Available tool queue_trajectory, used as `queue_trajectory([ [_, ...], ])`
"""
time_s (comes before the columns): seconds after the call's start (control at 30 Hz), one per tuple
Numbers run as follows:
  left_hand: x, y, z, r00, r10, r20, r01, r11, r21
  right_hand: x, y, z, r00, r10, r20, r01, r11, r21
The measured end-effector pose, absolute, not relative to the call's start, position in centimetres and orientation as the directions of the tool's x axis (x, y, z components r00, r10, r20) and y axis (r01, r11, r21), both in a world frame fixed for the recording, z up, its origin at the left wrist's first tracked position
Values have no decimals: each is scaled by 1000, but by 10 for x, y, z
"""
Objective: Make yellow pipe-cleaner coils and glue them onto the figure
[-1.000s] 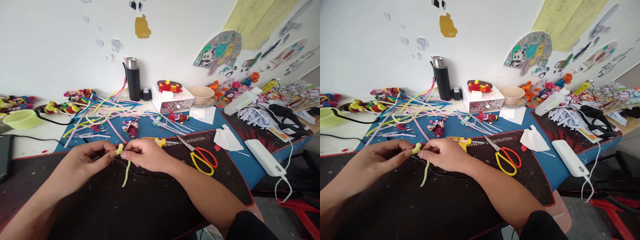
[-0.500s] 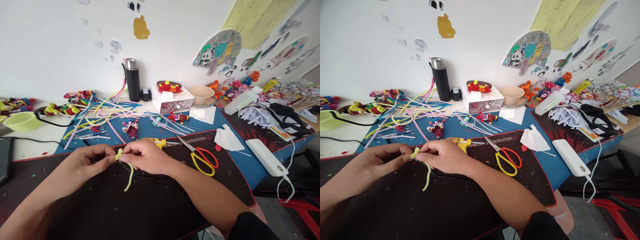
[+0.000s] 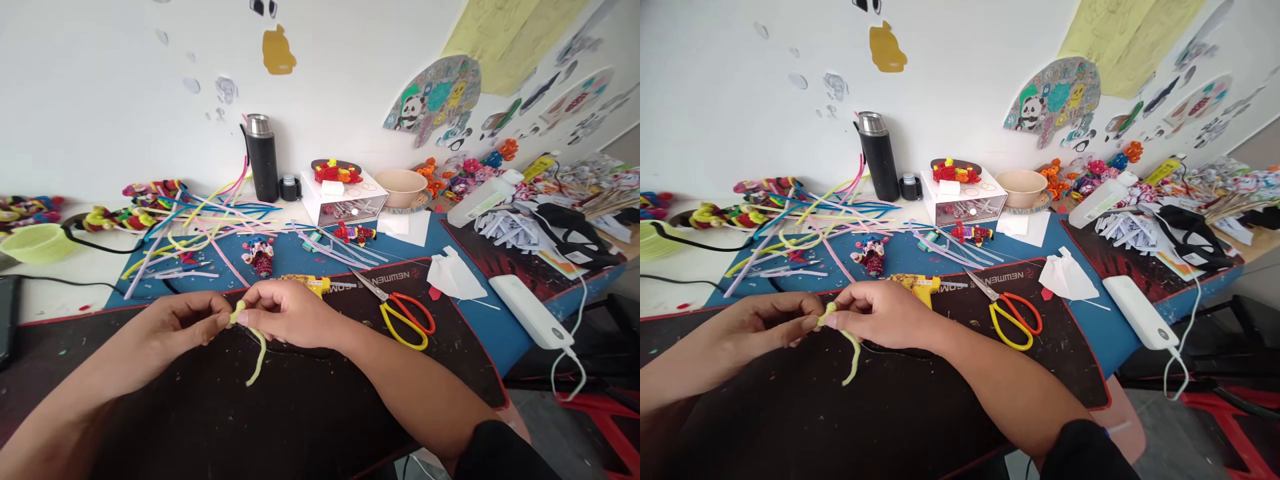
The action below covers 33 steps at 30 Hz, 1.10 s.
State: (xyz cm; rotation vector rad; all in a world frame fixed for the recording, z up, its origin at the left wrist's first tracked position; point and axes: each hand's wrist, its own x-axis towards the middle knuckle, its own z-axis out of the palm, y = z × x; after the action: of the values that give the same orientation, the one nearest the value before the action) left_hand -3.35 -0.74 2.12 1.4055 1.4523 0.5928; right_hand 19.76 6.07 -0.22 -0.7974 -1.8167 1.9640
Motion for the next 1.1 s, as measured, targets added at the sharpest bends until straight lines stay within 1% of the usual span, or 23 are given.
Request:
queue_trajectory([
  [0.13, -29, -6, 23, 92, 961, -260, 394, 205, 896, 197, 62, -3, -755, 641, -136, 39, -163, -986],
  [0.27, -20, -7, 24, -15, 975, -220, 261, 217, 941, 197, 62, -1, -739, 661, -133, 14, -182, -983],
  [0.37, -15, -8, 19, -80, 981, -177, 147, 187, 971, 196, 62, -1, -736, 662, -143, 5, -205, -979],
  [0.43, -13, -10, 16, -103, 986, -128, 121, 141, 983, 196, 63, -1, -738, 658, -152, -3, -229, -973],
  [0.53, -13, -11, 13, -108, 992, -66, 157, 83, 984, 195, 63, -2, -745, 648, -158, -15, -253, -967],
  [0.7, -10, -10, 15, -115, 993, -20, 273, 51, 961, 194, 62, -5, -764, 621, -176, -9, -282, -959],
  [0.8, -9, -9, 17, -144, 989, 10, 276, 31, 961, 195, 61, -7, -802, 569, -179, -10, -313, -950],
  [0.93, -10, -10, 17, -177, 984, 37, 299, 18, 954, 195, 60, -7, -849, 510, -139, -34, -315, -949],
  [1.1, -15, -9, 13, -177, 984, 28, 275, 22, 961, 193, 58, -6, -854, 507, -116, -52, -305, -951],
])
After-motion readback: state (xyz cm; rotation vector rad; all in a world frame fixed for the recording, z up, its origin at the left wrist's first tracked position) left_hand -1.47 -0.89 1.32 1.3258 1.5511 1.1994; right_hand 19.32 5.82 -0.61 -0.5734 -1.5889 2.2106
